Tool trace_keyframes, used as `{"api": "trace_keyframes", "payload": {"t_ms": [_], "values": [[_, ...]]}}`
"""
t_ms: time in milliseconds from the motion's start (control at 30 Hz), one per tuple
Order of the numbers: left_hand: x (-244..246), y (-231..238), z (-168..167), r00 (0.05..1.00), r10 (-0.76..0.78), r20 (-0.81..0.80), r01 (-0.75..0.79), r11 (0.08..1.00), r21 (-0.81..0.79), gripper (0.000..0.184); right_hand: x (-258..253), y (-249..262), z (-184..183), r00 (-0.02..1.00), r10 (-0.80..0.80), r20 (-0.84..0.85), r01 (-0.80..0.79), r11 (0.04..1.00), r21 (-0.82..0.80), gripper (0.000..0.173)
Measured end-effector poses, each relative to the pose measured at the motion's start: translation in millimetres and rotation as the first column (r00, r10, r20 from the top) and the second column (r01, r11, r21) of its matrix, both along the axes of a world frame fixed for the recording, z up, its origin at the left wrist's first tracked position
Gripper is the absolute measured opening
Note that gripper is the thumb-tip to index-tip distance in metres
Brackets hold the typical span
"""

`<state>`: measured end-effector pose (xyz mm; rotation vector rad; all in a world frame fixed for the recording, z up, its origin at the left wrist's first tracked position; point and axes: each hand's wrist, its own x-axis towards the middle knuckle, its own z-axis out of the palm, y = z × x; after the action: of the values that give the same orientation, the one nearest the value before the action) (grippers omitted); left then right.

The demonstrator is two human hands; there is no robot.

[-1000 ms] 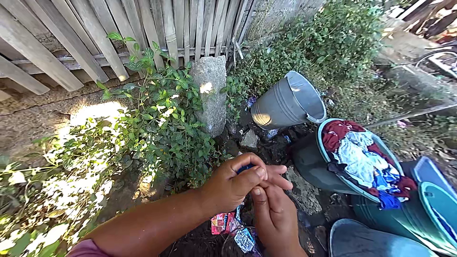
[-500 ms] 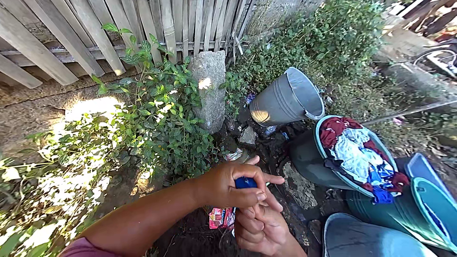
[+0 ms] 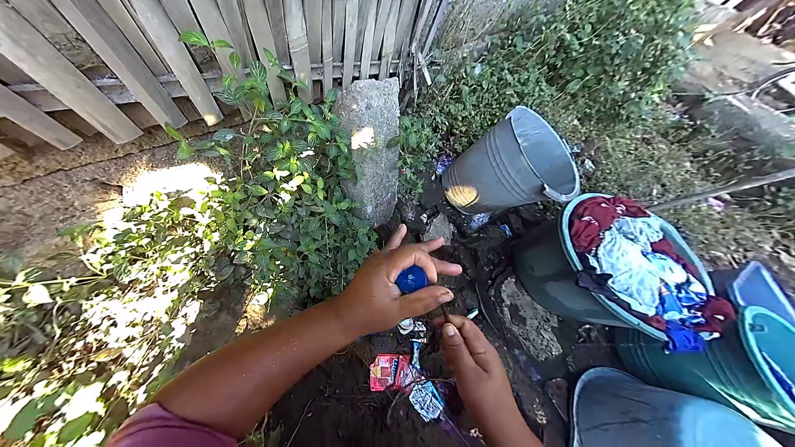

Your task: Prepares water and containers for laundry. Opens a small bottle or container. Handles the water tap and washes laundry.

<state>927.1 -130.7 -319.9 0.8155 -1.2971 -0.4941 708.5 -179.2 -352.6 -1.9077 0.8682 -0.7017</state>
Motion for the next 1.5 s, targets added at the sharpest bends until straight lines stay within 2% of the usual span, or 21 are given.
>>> {"api": "trace_keyframes", "payload": {"t_ms": [167,300,367,467,567,667,733,767,833,900,967,1067,1133,1200,1267,1333,1367,1433,1500], "values": [[-2,-2,-10,0.993,0.065,0.100,-0.062,0.998,-0.027,0.018,-2,-2,-3,0.995,-0.067,0.073,0.054,0.985,0.164,0.026],[3,1,-13,0.991,0.100,0.088,-0.103,0.994,0.027,0.013,10,1,-1,0.992,-0.078,0.094,0.051,0.965,0.258,0.028],[8,4,-9,0.992,0.123,0.019,-0.124,0.988,0.093,0.011,18,1,1,0.992,-0.074,0.103,0.044,0.962,0.268,0.028],[34,14,6,0.959,0.207,-0.191,-0.152,0.951,0.269,0.013,41,1,4,0.989,-0.034,0.142,-0.007,0.961,0.277,0.027],[83,24,26,0.835,0.336,-0.436,-0.233,0.933,0.273,0.016,78,5,9,0.986,0.092,0.139,-0.114,0.981,0.159,0.030],[134,53,51,0.660,0.462,-0.592,-0.412,0.882,0.230,0.032,128,16,-3,0.957,0.290,-0.029,-0.288,0.957,0.044,0.040],[158,78,67,0.537,0.509,-0.673,-0.531,0.824,0.199,0.040,166,31,-19,0.877,0.446,-0.180,-0.426,0.894,0.141,0.039],[166,87,72,0.484,0.515,-0.708,-0.585,0.792,0.176,0.041,186,41,-30,0.804,0.533,-0.264,-0.488,0.844,0.222,0.038],[174,97,79,0.397,0.523,-0.754,-0.655,0.737,0.166,0.044,221,61,-55,0.586,0.690,-0.424,-0.564,0.724,0.397,0.039],[174,98,81,0.353,0.525,-0.774,-0.664,0.724,0.188,0.043,247,82,-80,0.444,0.747,-0.494,-0.551,0.663,0.507,0.038],[172,93,78,0.348,0.510,-0.787,-0.635,0.746,0.202,0.044,263,96,-93,0.439,0.738,-0.512,-0.532,0.673,0.514,0.039],[167,85,75,0.323,0.478,-0.817,-0.591,0.776,0.220,0.048,274,102,-100,0.460,0.722,-0.518,-0.563,0.688,0.458,0.050],[166,81,72,0.308,0.471,-0.826,-0.570,0.787,0.236,0.050,263,100,-92,0.468,0.733,-0.493,-0.600,0.673,0.432,0.049],[167,79,67,0.279,0.487,-0.828,-0.556,0.785,0.274,0.051,226,91,-78,0.521,0.746,-0.416,-0.642,0.663,0.385,0.043],[168,74,57,0.250,0.514,-0.821,-0.523,0.785,0.332,0.046,166,71,-78,0.716,0.639,-0.281,-0.597,0.769,0.229,0.038],[166,65,41,0.225,0.545,-0.807,-0.461,0.790,0.405,0.039,103,37,-90,0.904,0.394,-0.163,-0.387,0.919,0.073,0.036],[164,60,33,0.213,0.559,-0.801,-0.420,0.793,0.442,0.036,74,17,-96,0.950,0.256,-0.177,-0.248,0.966,0.070,0.040],[156,48,19,0.214,0.583,-0.784,-0.337,0.797,0.501,0.027,28,-18,-110,0.953,0.020,-0.303,0.021,0.991,0.132,0.048],[143,31,9,0.233,0.610,-0.757,-0.249,0.790,0.560,0.018,-2,-37,-125,0.920,-0.041,-0.391,0.131,0.970,0.207,0.060]]}}
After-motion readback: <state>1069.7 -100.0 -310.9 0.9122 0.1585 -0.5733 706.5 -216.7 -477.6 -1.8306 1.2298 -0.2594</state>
